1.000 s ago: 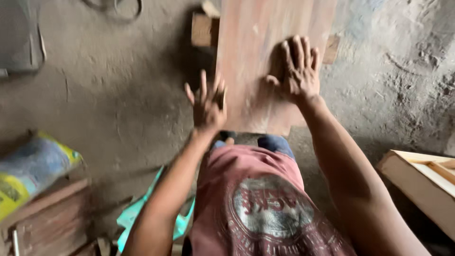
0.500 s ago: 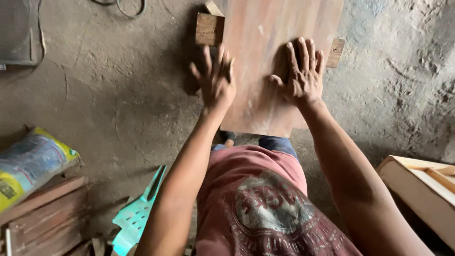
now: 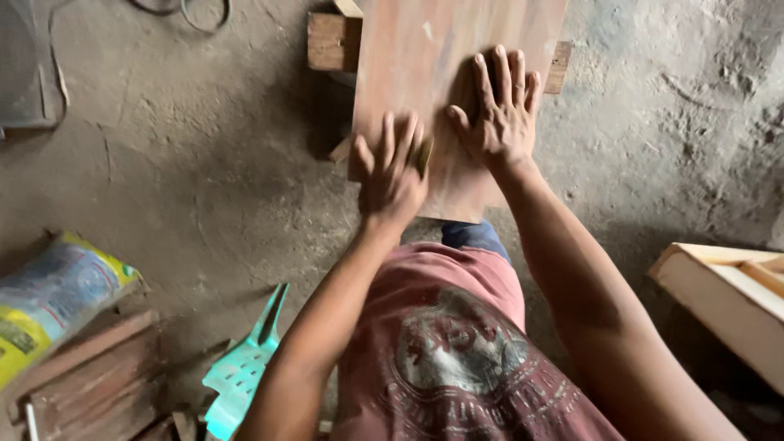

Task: The person sands a wooden board by hand using a piece of sandpaper, rubbing it across the surface and edges.

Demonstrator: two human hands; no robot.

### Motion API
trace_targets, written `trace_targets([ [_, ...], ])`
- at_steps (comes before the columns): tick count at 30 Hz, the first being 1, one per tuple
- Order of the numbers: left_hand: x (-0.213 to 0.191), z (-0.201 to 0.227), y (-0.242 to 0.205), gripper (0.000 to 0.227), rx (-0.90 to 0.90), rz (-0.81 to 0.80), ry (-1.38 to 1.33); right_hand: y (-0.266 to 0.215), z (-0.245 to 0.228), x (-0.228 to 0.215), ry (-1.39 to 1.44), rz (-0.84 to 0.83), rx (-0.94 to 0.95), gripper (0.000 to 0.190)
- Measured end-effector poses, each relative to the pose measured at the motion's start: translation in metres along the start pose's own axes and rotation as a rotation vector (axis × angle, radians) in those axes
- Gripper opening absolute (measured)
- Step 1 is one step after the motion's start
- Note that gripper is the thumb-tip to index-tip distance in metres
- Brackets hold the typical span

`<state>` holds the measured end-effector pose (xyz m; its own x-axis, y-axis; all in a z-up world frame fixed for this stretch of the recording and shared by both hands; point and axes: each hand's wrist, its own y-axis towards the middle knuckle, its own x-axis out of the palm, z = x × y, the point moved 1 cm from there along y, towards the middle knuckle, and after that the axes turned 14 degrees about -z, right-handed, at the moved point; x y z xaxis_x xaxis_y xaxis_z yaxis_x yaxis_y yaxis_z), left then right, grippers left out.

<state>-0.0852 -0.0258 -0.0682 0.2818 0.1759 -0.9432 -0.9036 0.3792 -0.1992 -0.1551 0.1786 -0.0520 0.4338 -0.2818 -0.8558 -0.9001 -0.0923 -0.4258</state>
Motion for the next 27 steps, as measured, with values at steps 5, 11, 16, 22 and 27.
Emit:
trace_targets([
  [5,-0.014,-0.006,-0.058,0.039,0.060,0.079,-0.113,-0.005,0.002,0.006,-0.011,0.001,0.006,0.085],
  [11,-0.008,-0.001,0.016,0.050,0.008,-0.003,-0.117,0.000,0.007,0.013,-0.013,0.045,-0.039,0.080],
  [16,-0.028,-0.011,-0.045,0.051,0.003,0.030,-0.149,0.004,0.001,-0.003,0.017,0.023,-0.020,0.082],
  [22,-0.006,-0.008,0.001,0.050,-0.014,-0.029,-0.151,0.002,0.002,0.001,0.025,0.016,-0.013,0.081],
  [27,-0.021,-0.010,-0.068,0.048,-0.018,-0.046,-0.116,0.010,0.005,0.000,0.012,0.061,-0.022,0.082],
])
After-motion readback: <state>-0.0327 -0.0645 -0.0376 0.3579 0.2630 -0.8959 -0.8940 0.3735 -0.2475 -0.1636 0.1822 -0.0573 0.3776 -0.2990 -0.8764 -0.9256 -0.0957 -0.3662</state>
